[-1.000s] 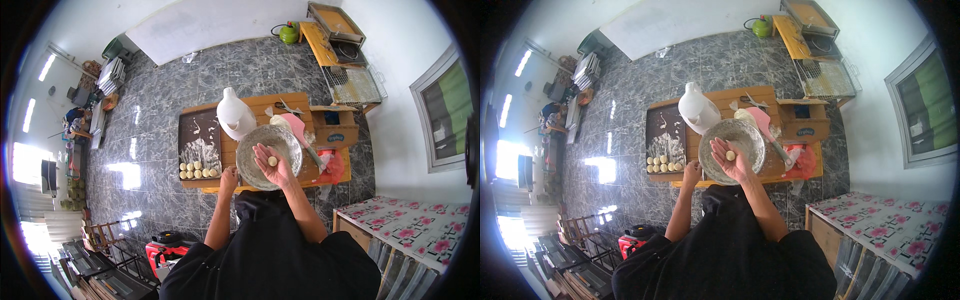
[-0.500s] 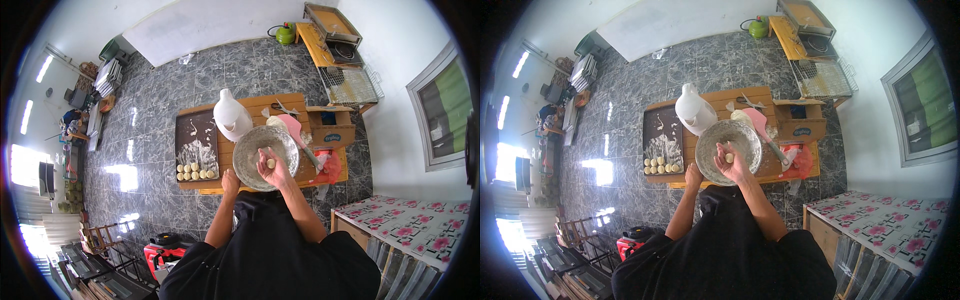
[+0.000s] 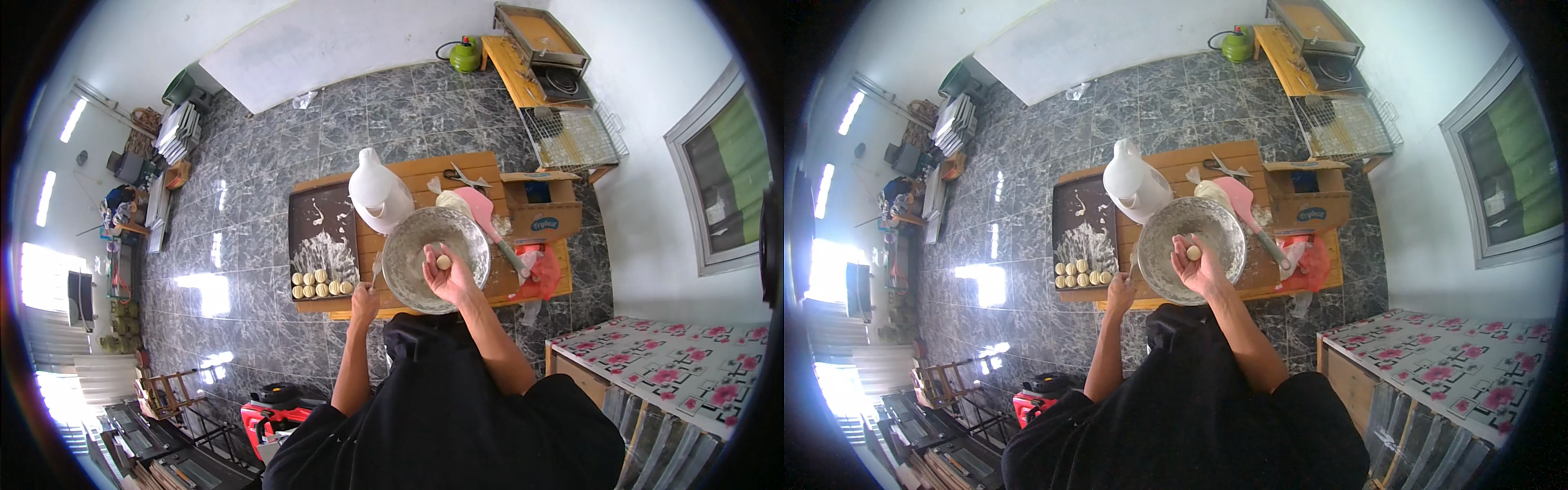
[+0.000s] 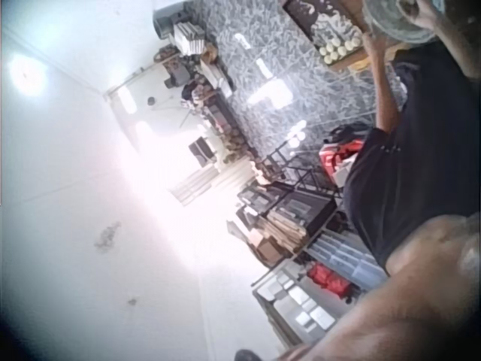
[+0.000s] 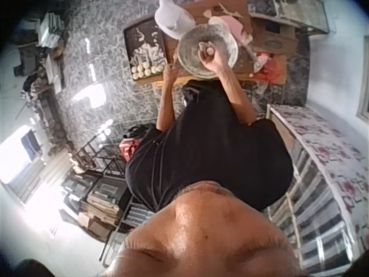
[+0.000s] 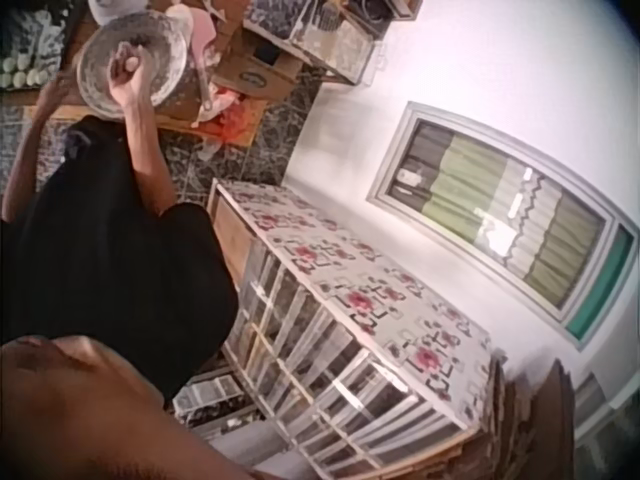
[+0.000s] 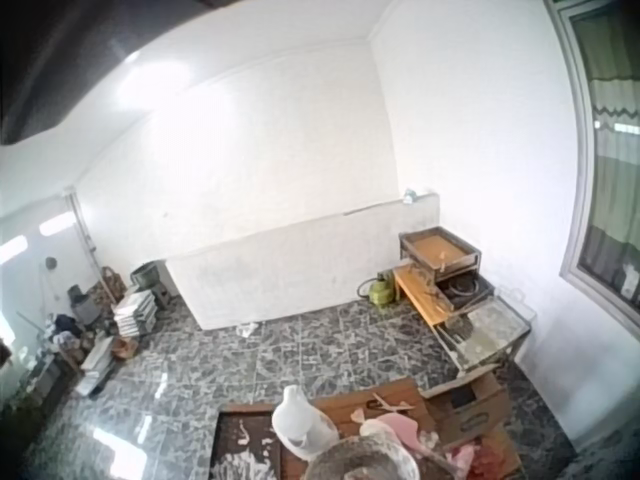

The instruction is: The person takes a piece of dough from a bowl and rolls it between their palms to form a sphere, then places it onto a baking sheet alongside other dough balls.

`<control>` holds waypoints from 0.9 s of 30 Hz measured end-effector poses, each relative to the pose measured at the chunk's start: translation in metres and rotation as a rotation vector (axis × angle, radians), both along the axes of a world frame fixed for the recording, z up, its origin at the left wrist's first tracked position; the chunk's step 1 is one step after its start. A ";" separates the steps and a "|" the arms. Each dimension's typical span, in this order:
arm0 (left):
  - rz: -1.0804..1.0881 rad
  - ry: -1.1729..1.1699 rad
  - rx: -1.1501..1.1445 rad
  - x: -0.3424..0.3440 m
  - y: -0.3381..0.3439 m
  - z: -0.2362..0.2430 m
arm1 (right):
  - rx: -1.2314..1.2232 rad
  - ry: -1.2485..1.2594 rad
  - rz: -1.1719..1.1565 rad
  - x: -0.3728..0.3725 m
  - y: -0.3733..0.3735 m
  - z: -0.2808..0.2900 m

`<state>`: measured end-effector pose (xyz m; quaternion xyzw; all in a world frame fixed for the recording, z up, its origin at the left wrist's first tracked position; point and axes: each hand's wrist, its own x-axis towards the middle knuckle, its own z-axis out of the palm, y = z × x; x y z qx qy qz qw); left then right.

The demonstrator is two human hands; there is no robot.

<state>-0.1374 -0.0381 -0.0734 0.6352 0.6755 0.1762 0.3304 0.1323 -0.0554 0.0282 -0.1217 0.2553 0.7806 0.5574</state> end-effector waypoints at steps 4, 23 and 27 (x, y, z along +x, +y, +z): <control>0.063 -0.073 0.077 -0.005 -0.002 0.046 | 0.048 -0.013 0.014 -0.001 0.002 0.009; -0.309 -0.126 0.095 0.092 -0.024 0.209 | -0.008 -0.203 0.062 -0.014 0.006 0.024; -0.321 -0.138 0.153 0.096 -0.024 0.213 | 0.023 -0.205 0.054 -0.013 0.005 0.021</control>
